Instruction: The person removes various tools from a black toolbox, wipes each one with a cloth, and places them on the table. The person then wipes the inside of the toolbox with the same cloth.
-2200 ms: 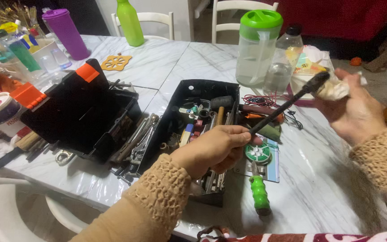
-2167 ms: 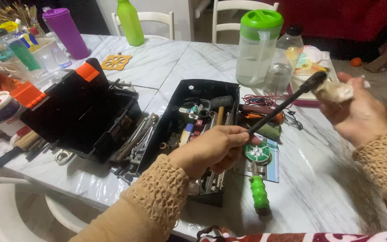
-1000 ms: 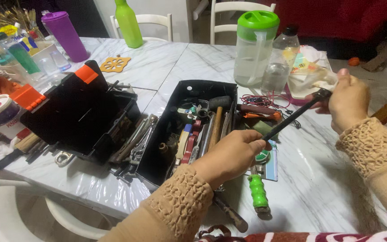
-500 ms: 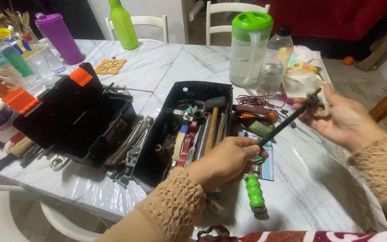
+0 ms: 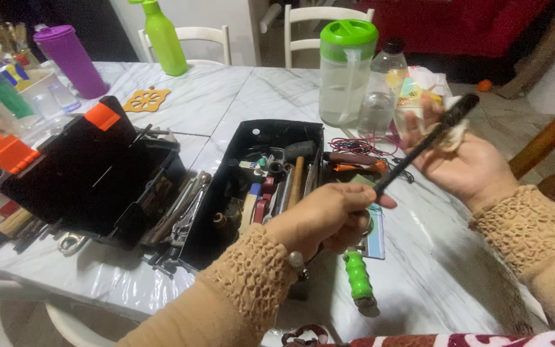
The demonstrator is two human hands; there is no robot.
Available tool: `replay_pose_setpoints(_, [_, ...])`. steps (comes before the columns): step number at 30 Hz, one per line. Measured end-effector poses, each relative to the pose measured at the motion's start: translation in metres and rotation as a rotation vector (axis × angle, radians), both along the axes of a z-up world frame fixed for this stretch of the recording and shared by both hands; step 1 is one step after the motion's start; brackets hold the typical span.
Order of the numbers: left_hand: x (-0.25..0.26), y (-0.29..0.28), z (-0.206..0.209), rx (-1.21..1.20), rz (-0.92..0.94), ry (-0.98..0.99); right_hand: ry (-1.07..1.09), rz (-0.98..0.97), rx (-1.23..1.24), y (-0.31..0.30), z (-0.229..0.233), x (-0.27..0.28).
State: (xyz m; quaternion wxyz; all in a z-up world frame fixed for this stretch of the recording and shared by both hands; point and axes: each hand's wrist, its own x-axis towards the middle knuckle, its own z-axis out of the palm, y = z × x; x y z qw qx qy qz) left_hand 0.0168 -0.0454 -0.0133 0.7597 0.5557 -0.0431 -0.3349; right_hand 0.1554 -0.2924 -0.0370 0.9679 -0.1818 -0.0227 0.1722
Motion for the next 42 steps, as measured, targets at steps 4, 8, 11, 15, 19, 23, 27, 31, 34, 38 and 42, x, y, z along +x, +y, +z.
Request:
replay_pose_setpoints(4, [0.013,0.000,-0.005,0.016,0.076,-0.021,0.047,0.165,-0.286,0.019,0.000,-0.014])
replay_pose_setpoints(8, [0.025,-0.012,-0.019,0.102,0.182,-0.180,-0.044,0.084,-0.474,0.035,0.001,-0.028])
replay_pose_setpoints(11, [0.031,-0.024,-0.025,0.296,0.232,-0.371,0.067,-0.133,-0.622,0.044,0.019,-0.023])
replay_pose_setpoints(15, [0.034,-0.038,-0.020,0.507,0.342,-0.584,0.112,-0.281,-0.861,0.042,0.051,-0.018])
replay_pose_setpoints(19, [0.034,-0.050,-0.017,0.662,0.416,-0.498,0.070,-0.094,-1.021,0.039,0.050,-0.048])
replay_pose_setpoints(23, [0.043,-0.060,-0.030,0.339,0.455,-0.203,0.087,0.359,-1.213,0.031,0.026,-0.098])
replay_pose_setpoints(27, [0.053,-0.090,-0.065,0.183,0.501,-0.126,0.033,0.342,-1.371,0.011,0.009,-0.115])
replay_pose_setpoints(31, [0.053,-0.126,-0.104,0.009,0.484,0.111,-0.008,0.357,-1.517,-0.016,-0.015,-0.111])
replay_pose_setpoints(34, [0.050,-0.146,-0.121,-0.057,0.423,0.119,-0.056,0.329,-1.575,-0.044,-0.038,-0.112])
replay_pose_setpoints(38, [0.056,-0.157,-0.125,0.035,0.244,0.241,-0.074,0.198,-1.525,-0.062,-0.071,-0.107])
replay_pose_setpoints(42, [0.061,-0.161,-0.129,0.285,0.115,0.032,0.021,-0.016,-1.487,-0.073,-0.095,-0.100])
